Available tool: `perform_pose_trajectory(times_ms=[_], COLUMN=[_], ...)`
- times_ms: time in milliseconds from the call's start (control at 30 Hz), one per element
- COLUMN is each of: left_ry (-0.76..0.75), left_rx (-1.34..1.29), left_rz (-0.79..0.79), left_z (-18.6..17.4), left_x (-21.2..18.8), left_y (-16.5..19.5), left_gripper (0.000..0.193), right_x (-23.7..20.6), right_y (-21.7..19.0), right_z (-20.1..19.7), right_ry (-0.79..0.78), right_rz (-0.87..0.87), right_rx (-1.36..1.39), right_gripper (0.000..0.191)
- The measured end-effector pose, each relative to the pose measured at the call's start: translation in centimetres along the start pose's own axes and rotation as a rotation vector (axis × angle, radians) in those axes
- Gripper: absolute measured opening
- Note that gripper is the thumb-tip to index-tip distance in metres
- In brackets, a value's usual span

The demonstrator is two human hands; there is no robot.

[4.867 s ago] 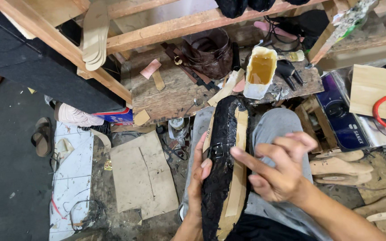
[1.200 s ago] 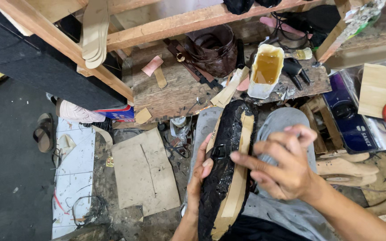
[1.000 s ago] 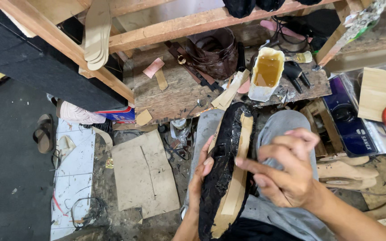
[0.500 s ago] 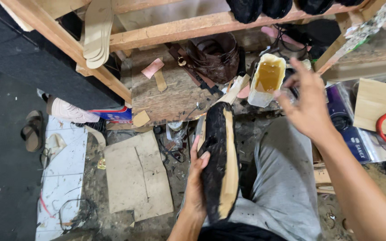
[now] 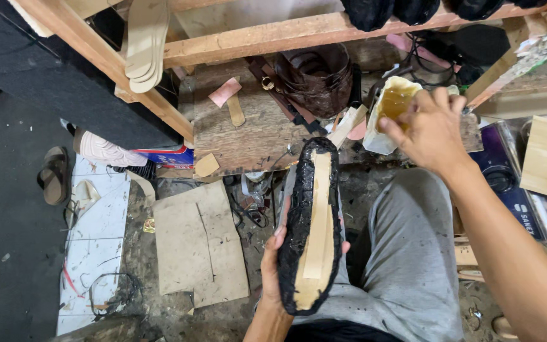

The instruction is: The person sits on the workshop floor holding a shoe with a black sole and presses and rubs glue along the sole edge with their fingers, dipping into a container of yellow adhesive on the bench. They work around the sole perimeter, then place the shoe onto an upper rack with other finished shoes.

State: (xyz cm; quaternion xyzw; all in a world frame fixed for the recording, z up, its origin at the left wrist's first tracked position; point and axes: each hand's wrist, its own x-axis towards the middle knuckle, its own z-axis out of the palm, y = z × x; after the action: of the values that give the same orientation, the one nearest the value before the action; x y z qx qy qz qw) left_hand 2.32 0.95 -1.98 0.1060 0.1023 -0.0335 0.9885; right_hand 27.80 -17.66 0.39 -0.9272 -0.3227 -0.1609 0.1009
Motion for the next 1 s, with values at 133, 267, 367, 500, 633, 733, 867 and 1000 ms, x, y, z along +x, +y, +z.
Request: perform_pose_trajectory(times_ms=[133,267,367,500,633,733,867,1000], left_ry=[-0.122,-0.126,-0.067,-0.041,-0.077,-0.052,-0.051,-0.067], left_rx=[0.230,0.291,0.390,0.538,0.665,0.776,0.800,0.784], left_rz=[0.142,0.182,0.239,0.261,0.326,0.387,0.378,0.375], left_z=[1.8,3.2,4.2,5.5,6.4,6.8,7.1,7.3], left_x=[-0.1,0.0,-0.1,-1.0,-1.5,-1.9,-2.4,-2.8], left_y=[-0.4,-0.7,-1.4,-2.0,-2.1,-2.1,-2.1,-2.0], left_gripper=[0.083,0.088,0.089,0.088,0.088,0.089,0.090,0.091], right_x=[-2.6,-7.8,-10.9,-12.8,-13.2,-13.1,-13.1,-12.8], right_y=[-1.1,-5.2,-9.0,-11.0,-11.9,-12.4,-12.2,-11.9], right_z=[-2.3,-6.6,-7.7,-8.1,-8.3,-8.6,-9.0,-9.0], right_ry=[0.009,0.226,0.255,0.206,0.118,0.306,0.369,0.440], right_rz=[0.046,-0.032,-0.107,-0.120,-0.071,-0.226,-0.218,-0.279], right_rx=[0.176,0.868,0.865,0.842,1.065,0.560,0.513,0.411], right_gripper=[0.046,0.052,0.063,0.067,0.070,0.056,0.047,0.046])
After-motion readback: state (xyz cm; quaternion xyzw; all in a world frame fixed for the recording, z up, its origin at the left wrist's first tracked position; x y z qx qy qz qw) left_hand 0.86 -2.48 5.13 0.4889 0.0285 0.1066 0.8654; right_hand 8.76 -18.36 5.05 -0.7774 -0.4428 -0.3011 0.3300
